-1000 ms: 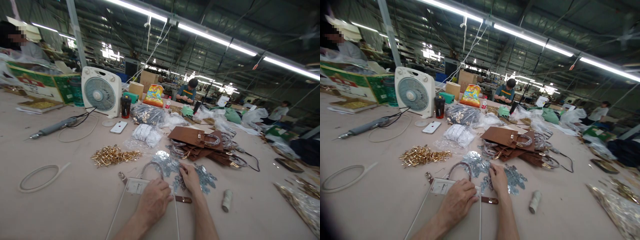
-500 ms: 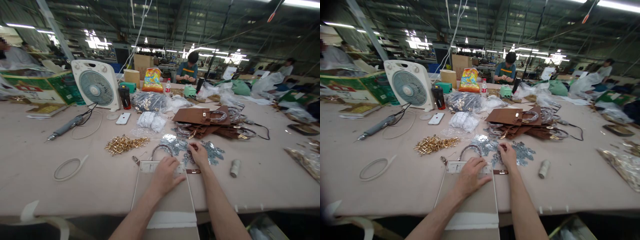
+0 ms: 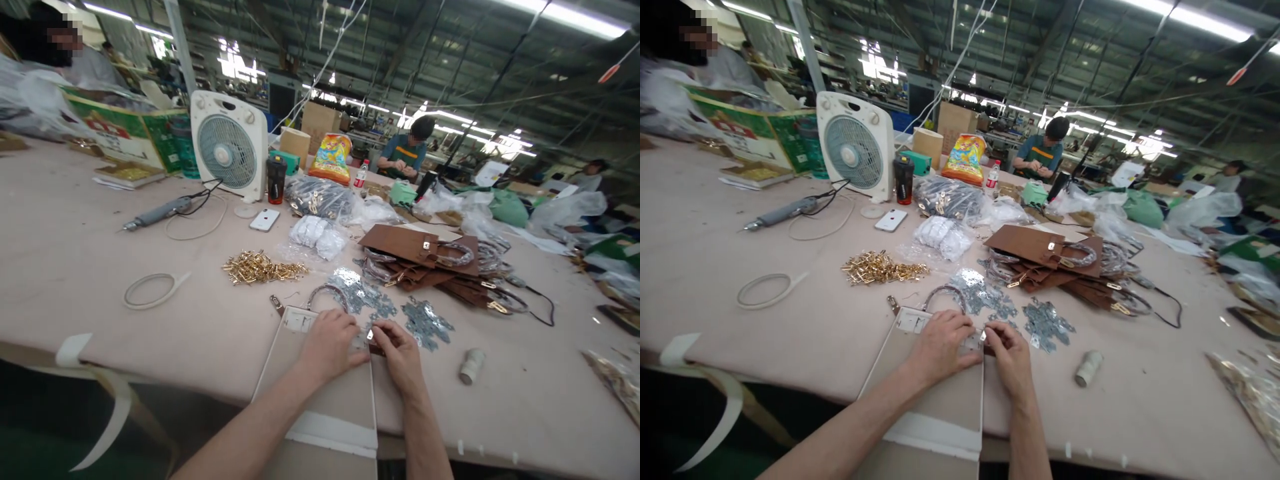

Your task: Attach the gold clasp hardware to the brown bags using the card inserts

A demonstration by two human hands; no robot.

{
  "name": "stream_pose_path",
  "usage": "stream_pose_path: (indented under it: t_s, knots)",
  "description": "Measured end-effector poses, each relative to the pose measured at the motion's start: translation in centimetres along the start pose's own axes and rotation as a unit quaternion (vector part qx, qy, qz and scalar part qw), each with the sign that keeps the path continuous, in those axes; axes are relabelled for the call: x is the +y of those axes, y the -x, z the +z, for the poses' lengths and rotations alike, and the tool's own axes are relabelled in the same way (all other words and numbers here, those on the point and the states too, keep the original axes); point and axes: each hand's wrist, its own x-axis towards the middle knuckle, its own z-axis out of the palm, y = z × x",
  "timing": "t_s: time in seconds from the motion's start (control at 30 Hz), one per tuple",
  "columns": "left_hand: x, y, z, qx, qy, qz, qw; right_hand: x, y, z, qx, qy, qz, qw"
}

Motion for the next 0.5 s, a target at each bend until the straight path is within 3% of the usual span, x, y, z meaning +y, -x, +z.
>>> stream_pose_path:
  t_s: [0.17,0.37,0.5]
  knots:
    - [-0.09,-0.09,0.17,0.003,-0.003,0.002,1.0,-0.5,0.53,-0.03,-0.036,0.015,-0.019,0.999]
    - [-0.06,-0.17,0.13,0.003,-0.009,0.006,1.0,-0.77,0.29,-0.1,-0.085,0.066,-0.1,0.989]
    - [-0.09,-0.13,0.26,0.005,-0.006,0.005,1.0,-0.78,0.38,0.21,-0.093,0.08,-0.092,0.988]
